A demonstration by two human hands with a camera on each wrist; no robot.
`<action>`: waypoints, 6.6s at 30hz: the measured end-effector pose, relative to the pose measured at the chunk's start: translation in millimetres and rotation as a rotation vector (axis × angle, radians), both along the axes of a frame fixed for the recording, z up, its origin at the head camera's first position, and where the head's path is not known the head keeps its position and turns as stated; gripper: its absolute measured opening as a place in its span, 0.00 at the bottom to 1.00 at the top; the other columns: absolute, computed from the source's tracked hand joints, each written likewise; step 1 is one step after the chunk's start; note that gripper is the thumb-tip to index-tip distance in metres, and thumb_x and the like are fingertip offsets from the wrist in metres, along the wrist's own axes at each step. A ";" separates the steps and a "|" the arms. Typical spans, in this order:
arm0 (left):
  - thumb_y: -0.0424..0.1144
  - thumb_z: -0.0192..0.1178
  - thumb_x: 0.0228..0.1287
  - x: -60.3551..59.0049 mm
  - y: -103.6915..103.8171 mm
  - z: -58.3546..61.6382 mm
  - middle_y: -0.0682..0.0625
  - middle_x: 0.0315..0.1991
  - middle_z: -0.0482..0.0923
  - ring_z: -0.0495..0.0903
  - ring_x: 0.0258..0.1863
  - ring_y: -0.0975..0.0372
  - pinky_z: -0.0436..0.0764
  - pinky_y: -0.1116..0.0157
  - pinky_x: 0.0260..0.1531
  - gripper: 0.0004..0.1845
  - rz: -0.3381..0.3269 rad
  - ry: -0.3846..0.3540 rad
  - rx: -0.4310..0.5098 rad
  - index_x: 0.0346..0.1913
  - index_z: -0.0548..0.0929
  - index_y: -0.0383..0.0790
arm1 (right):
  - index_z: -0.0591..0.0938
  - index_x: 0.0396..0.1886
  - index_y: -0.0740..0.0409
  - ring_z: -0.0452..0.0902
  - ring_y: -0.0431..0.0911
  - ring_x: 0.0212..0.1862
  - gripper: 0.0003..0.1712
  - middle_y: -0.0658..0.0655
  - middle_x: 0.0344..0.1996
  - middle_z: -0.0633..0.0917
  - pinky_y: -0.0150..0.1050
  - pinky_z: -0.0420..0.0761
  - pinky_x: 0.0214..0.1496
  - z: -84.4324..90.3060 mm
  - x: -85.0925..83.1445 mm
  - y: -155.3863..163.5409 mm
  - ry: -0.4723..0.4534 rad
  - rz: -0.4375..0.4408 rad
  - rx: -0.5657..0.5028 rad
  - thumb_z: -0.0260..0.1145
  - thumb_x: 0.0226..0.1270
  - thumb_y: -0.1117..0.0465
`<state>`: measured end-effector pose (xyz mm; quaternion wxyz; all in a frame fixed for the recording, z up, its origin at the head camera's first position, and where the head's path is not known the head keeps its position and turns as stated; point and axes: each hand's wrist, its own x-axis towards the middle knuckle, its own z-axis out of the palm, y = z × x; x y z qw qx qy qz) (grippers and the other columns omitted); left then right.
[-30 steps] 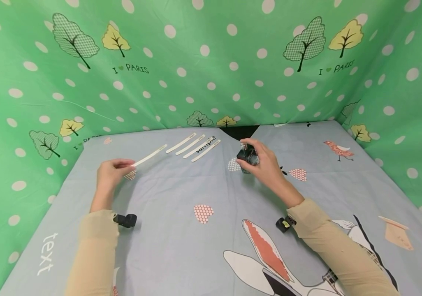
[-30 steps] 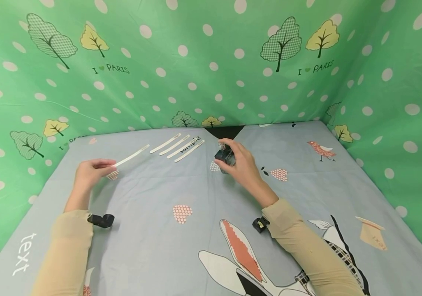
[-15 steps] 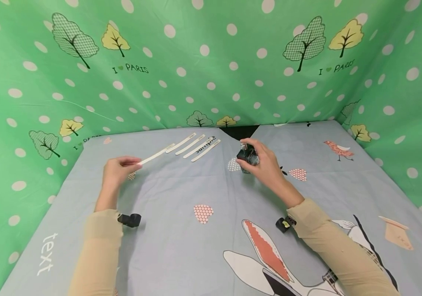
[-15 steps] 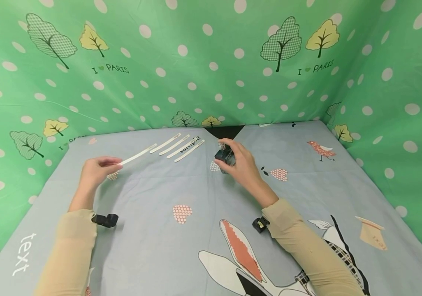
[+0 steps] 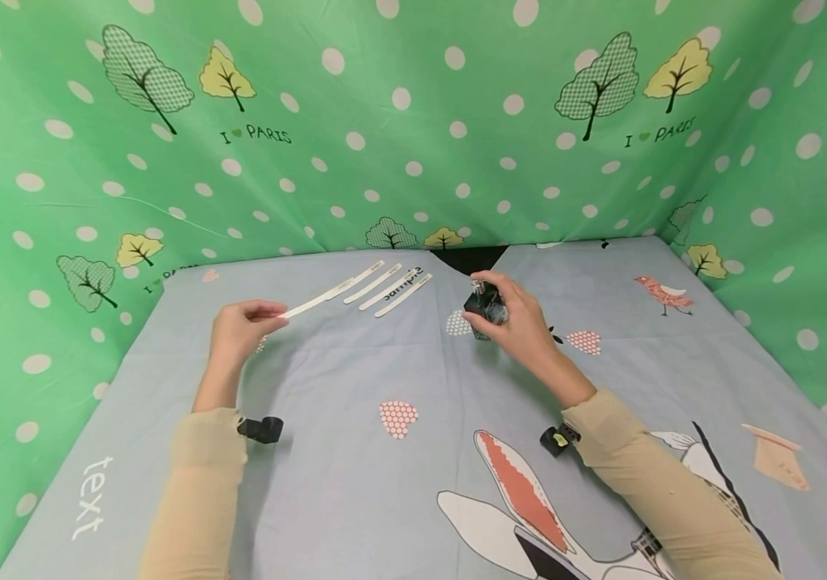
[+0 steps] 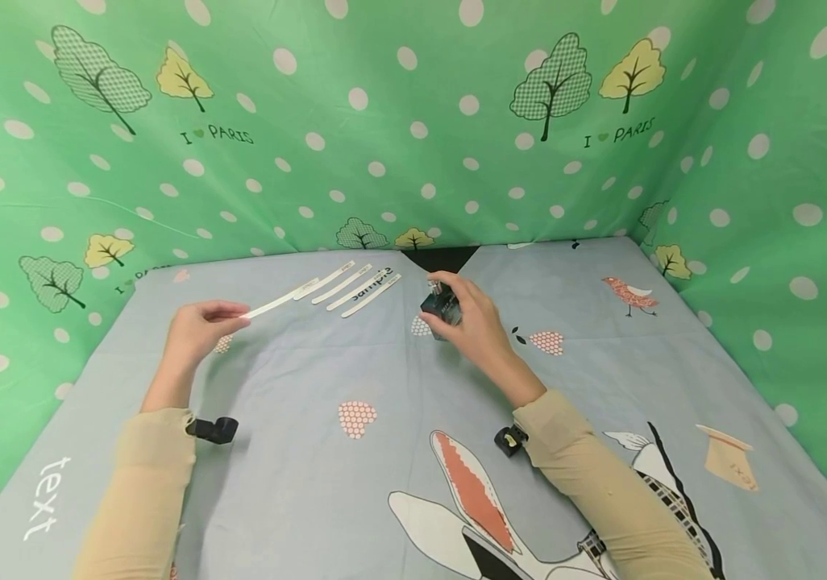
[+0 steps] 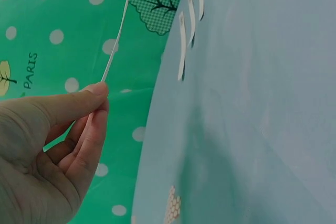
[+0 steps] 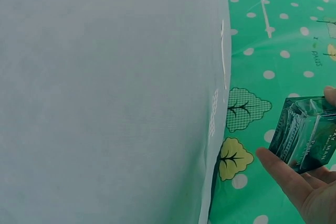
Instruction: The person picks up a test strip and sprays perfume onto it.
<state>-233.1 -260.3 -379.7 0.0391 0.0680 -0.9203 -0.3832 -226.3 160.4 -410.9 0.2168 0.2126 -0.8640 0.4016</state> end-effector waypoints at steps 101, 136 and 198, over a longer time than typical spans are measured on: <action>0.35 0.71 0.60 -5.7 114.2 14.8 0.43 0.39 0.89 0.87 0.40 0.53 0.86 0.57 0.42 0.08 -0.212 0.183 0.056 0.42 0.90 0.41 | 0.72 0.66 0.43 0.79 0.56 0.57 0.33 0.59 0.63 0.79 0.54 0.86 0.46 2.6 3.4 -1.1 -0.051 0.018 0.039 0.74 0.63 0.54; 0.36 0.70 0.62 -18.8 98.6 21.6 0.41 0.42 0.88 0.86 0.41 0.53 0.81 0.67 0.37 0.10 -0.147 0.170 0.048 0.46 0.89 0.40 | 0.73 0.66 0.46 0.78 0.55 0.59 0.34 0.57 0.62 0.80 0.54 0.84 0.51 1.6 2.7 -0.4 0.018 0.016 0.017 0.75 0.62 0.55; 0.39 0.68 0.64 -73.6 48.3 1.9 0.41 0.48 0.87 0.82 0.43 0.56 0.75 0.72 0.36 0.14 0.116 0.116 0.052 0.51 0.88 0.41 | 0.71 0.67 0.55 0.82 0.59 0.53 0.42 0.64 0.53 0.83 0.55 0.83 0.55 3.9 -3.0 1.7 -0.144 -0.029 -0.032 0.80 0.53 0.59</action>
